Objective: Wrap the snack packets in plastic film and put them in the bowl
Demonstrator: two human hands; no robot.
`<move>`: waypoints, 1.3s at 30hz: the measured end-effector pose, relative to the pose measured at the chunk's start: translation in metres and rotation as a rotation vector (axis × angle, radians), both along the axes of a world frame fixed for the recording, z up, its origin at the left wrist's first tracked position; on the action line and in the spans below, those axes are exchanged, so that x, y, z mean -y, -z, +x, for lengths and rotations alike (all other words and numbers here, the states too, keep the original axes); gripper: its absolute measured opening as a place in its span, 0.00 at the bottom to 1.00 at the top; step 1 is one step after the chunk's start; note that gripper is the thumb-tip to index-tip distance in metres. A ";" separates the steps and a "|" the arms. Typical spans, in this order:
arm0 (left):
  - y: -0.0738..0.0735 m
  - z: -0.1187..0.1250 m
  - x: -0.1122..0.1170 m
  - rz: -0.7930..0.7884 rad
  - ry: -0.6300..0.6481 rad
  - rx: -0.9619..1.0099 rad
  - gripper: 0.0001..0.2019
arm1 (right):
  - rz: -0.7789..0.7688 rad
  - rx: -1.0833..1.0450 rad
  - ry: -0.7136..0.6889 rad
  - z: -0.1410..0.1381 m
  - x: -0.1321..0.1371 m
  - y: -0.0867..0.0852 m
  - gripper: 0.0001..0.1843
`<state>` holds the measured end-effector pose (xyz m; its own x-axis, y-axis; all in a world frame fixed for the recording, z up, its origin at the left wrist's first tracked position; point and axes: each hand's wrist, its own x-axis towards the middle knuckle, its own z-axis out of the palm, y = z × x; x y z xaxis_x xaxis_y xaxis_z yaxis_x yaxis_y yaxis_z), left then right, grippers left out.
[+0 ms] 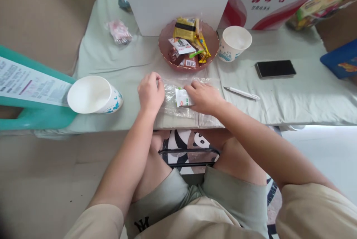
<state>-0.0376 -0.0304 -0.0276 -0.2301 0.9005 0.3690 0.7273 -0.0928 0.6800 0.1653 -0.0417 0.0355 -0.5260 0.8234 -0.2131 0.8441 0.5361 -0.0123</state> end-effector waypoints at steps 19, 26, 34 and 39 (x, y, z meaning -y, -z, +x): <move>-0.046 0.008 0.009 -0.444 -0.047 -0.250 0.14 | 0.064 -0.117 0.135 0.032 0.028 -0.001 0.32; -0.046 0.013 0.010 -0.419 -0.029 -0.235 0.14 | -0.088 -0.012 0.107 0.002 0.016 -0.006 0.32; -0.031 0.012 0.009 -0.410 -0.103 -0.267 0.21 | -0.003 -0.028 0.053 0.010 0.030 -0.007 0.31; -0.029 0.016 0.008 -0.411 -0.110 -0.283 0.21 | 0.080 -0.083 0.124 0.018 0.035 -0.006 0.31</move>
